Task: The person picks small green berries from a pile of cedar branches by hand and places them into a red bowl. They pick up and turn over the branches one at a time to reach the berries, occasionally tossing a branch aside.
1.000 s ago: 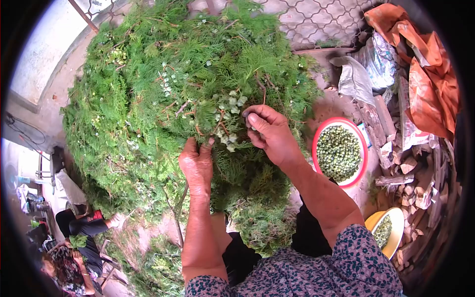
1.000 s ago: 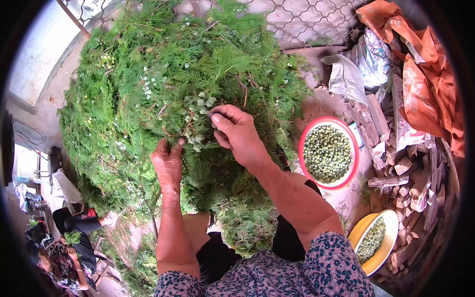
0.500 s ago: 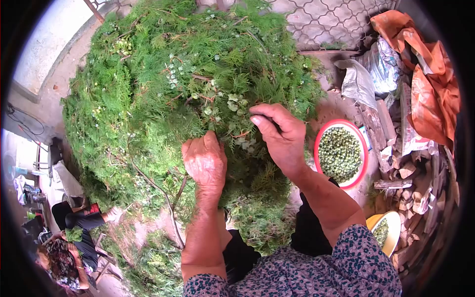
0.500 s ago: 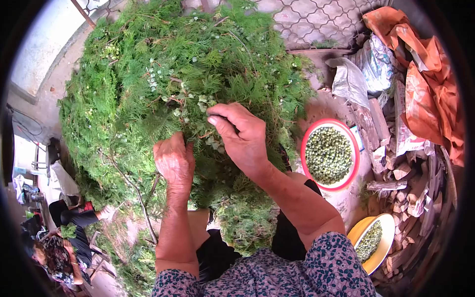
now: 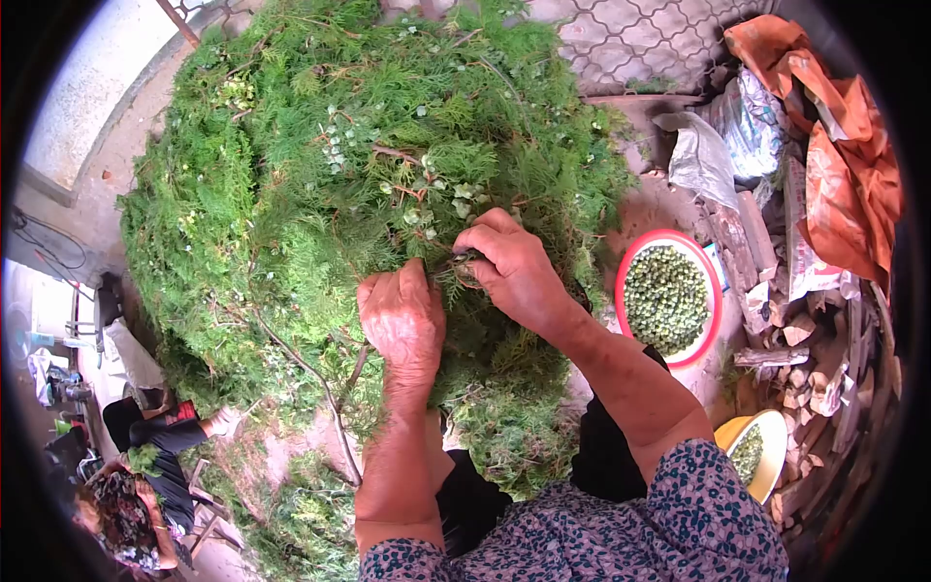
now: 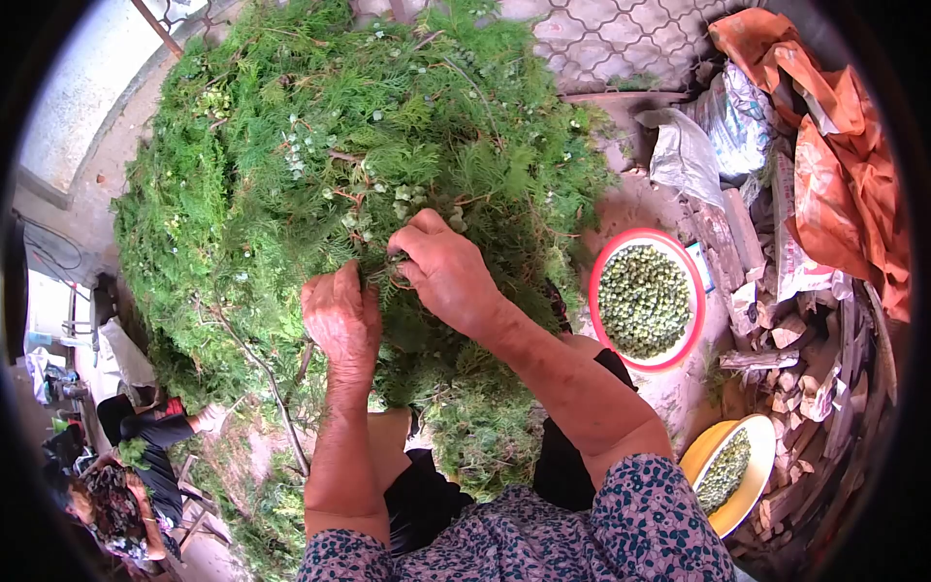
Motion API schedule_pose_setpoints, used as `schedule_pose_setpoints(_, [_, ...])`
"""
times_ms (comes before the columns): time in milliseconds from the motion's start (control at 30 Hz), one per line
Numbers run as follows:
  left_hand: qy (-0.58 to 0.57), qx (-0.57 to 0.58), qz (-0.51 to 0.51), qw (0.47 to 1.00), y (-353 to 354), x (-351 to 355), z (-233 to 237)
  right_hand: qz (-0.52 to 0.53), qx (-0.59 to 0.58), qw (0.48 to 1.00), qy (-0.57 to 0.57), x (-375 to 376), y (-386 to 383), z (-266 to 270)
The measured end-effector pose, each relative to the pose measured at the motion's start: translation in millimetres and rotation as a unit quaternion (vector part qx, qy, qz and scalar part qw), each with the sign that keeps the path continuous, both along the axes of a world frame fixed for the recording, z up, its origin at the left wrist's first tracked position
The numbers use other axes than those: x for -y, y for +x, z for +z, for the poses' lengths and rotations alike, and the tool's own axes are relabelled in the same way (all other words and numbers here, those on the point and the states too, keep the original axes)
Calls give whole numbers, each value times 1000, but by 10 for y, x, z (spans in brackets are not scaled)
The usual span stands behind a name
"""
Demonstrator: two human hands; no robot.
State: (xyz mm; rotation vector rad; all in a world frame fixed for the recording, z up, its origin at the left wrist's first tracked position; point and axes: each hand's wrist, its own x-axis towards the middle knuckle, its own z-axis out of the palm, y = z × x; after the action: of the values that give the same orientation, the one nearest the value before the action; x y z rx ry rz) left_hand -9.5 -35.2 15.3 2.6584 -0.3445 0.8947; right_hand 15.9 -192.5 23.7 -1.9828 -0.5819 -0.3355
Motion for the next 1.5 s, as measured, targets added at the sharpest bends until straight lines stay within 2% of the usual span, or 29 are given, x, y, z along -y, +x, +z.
schedule_pose_setpoints(100, [-18, -13, -11, 1000, -5, -10, -21, -22, 24, 999, -22, -7, -18, 10])
schedule_pose_setpoints(200, [-43, -21, -18, 999, -18, 1, 1, 12, 14, 1000, 23, 27, 14, 40])
schedule_pose_setpoints(267, [-48, -16, -10, 999, -4, -41, -43, -2, -136, 985, 111, -3, -5, 92])
schedule_pose_setpoints(300, [-53, -11, -2, 999, 0, -57, -60, -2, -136, 985, 111, 25, 1, 117])
schedule_pose_setpoints(367, [-60, -1, 6, 998, 2, -64, -61, 11, -298, 915, 272, 138, 53, 176])
schedule_pose_setpoints(433, [-67, 7, 14, 998, 0, -70, -53, 22, -304, 898, 317, 212, 74, 243])
schedule_pose_setpoints(500, [-92, -56, 52, 993, -10, -74, -39, 44, -345, 801, 488, 263, 76, 297])
schedule_pose_setpoints(533, [-93, -56, 53, 993, -7, -78, -49, 63, -356, 775, 519, 290, 71, 292])
schedule_pose_setpoints(567, [-100, -60, 58, 992, 6, -86, -65, 63, -357, 775, 518, 340, 80, 223])
schedule_pose_setpoints(633, [-108, -64, 65, 990, 29, -87, -77, 169, -350, 786, 481, 402, 112, 108])
schedule_pose_setpoints(667, [-126, -80, 69, 986, 39, -81, -79, 169, -350, 786, 480, 387, 103, 55])
schedule_pose_setpoints(700, [-143, -97, 72, 982, 45, -77, -81, 90, -253, 895, 356, 296, 63, 85])
schedule_pose_setpoints(733, [-144, -97, 72, 982, 50, -75, -80, 6, -145, 966, 216, 221, 24, 105])
schedule_pose_setpoints(767, [-141, -86, 68, 984, 54, -74, -78, 6, -145, 966, 216, 183, -7, 108])
schedule_pose_setpoints(800, [-138, -75, 64, 986, 56, -71, -73, -8, -74, 990, 118, 151, -36, 110])
schedule_pose_setpoints(867, [-148, -109, 76, 980, 37, -44, -34, -34, 33, 998, -43, 92, -98, 76])
schedule_pose_setpoints(900, [-157, -143, 90, 973, 26, -31, -17, -34, 33, 998, -43, 55, -131, 82])
schedule_pose_setpoints(1000, [-144, -146, 97, 974, 14, -10, -7, -63, 49, 983, -166, -16, -190, 134])
schedule_pose_setpoints(1100, [-134, -98, 73, 983, 35, -49, -103, -69, 32, 978, -195, -35, -200, 86])
schedule_pose_setpoints(1233, [-178, -139, 85, 971, 43, -81, -116, -80, 53, 977, -193, -3, -169, -3])
schedule_pose_setpoints(1333, [-172, -166, 106, 965, 37, -88, -50, -59, 74, 984, -152, 33, -125, -77])
schedule_pose_setpoints(1400, [-201, -175, 97, 959, 28, -82, -39, -14, 69, 996, -49, 57, -125, -43])
schedule_pose_setpoints(1433, [-201, -174, 95, 959, 22, -81, -49, -15, 70, 996, -48, 78, -131, -40])
schedule_pose_setpoints(1500, [-187, -141, 79, 969, 12, -76, -67, 4, 14, 999, 29, 133, -138, -24])
